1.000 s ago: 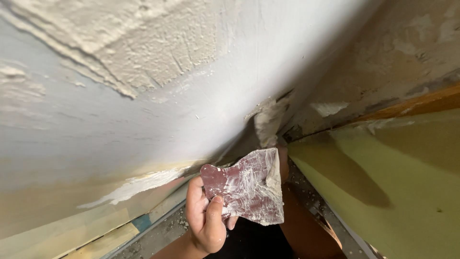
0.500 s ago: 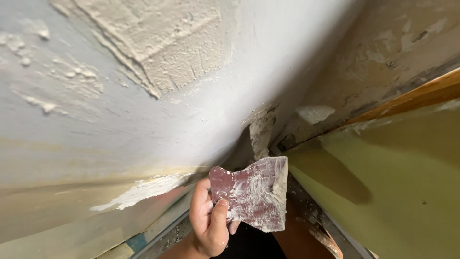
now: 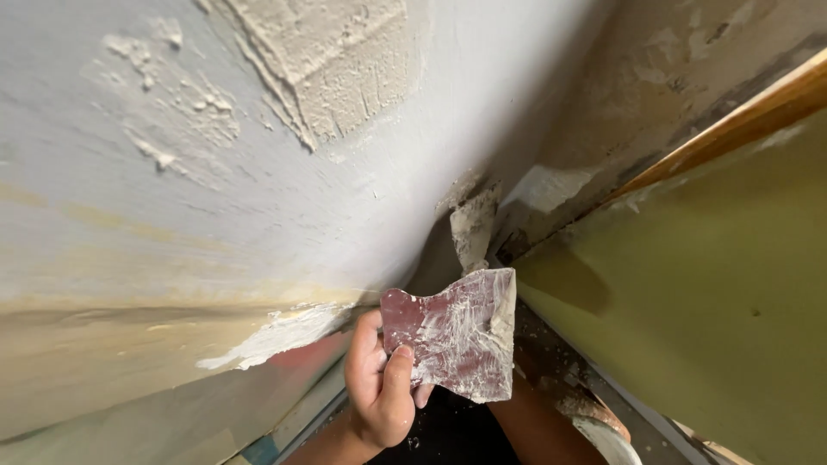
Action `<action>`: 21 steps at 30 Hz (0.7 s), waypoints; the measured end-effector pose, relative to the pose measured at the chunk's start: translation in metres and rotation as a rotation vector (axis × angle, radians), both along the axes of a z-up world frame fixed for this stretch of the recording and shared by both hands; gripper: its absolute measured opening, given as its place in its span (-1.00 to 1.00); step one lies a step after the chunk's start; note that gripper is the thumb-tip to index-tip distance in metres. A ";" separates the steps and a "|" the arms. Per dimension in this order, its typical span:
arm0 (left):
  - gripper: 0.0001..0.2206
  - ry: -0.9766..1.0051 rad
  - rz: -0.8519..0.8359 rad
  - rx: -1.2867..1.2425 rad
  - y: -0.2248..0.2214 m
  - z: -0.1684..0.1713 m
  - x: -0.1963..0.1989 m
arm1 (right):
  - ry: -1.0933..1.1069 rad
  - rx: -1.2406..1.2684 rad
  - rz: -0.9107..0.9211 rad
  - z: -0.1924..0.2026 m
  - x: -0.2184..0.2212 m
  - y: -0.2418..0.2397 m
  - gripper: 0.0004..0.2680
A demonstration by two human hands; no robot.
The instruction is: The person scoops white spackle from a bucket onto a flat tool, then applies and smooths the material onto a wall corner using a small scraper.
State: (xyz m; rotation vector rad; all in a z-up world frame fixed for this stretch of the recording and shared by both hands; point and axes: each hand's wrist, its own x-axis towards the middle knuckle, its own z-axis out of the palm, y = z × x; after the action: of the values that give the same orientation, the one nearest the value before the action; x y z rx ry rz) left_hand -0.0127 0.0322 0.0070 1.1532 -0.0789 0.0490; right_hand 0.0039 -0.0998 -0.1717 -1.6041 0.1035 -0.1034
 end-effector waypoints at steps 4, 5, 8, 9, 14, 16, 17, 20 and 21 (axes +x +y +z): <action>-0.73 0.002 0.023 0.046 0.001 0.006 -0.009 | -0.038 0.003 -0.035 0.008 0.016 -0.007 -0.73; -0.73 0.014 0.033 0.050 0.001 0.005 -0.011 | -0.039 0.010 -0.028 0.009 0.015 -0.009 -0.73; -0.72 -0.025 0.061 0.053 -0.009 0.009 -0.017 | -0.044 0.008 0.027 0.014 0.013 -0.018 -0.73; -0.72 -0.045 0.072 0.054 -0.015 0.014 -0.017 | -0.044 0.011 0.047 0.018 0.012 -0.022 -0.73; -0.72 -0.094 0.118 0.072 -0.040 0.023 -0.006 | -0.057 0.028 0.088 0.025 0.028 -0.045 -0.73; -0.72 -0.080 0.141 0.081 -0.048 0.024 -0.009 | -0.043 0.040 0.103 0.024 0.024 -0.049 -0.73; -0.72 -0.066 0.149 0.083 -0.052 0.026 -0.008 | -0.043 0.042 0.108 0.025 0.025 -0.052 -0.73; -0.70 -0.078 0.169 0.112 -0.061 0.037 -0.006 | -0.046 0.058 0.120 0.032 0.030 -0.054 -0.73; -0.70 -0.093 0.177 0.126 -0.062 0.040 -0.006 | -0.050 0.062 0.127 0.035 0.032 -0.053 -0.73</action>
State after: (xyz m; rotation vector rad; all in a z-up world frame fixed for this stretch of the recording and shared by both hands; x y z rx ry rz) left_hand -0.0185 -0.0294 0.0472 1.2813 -0.0628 0.2583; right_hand 0.0360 -0.1529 -0.1366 -1.5408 -0.0339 -0.0416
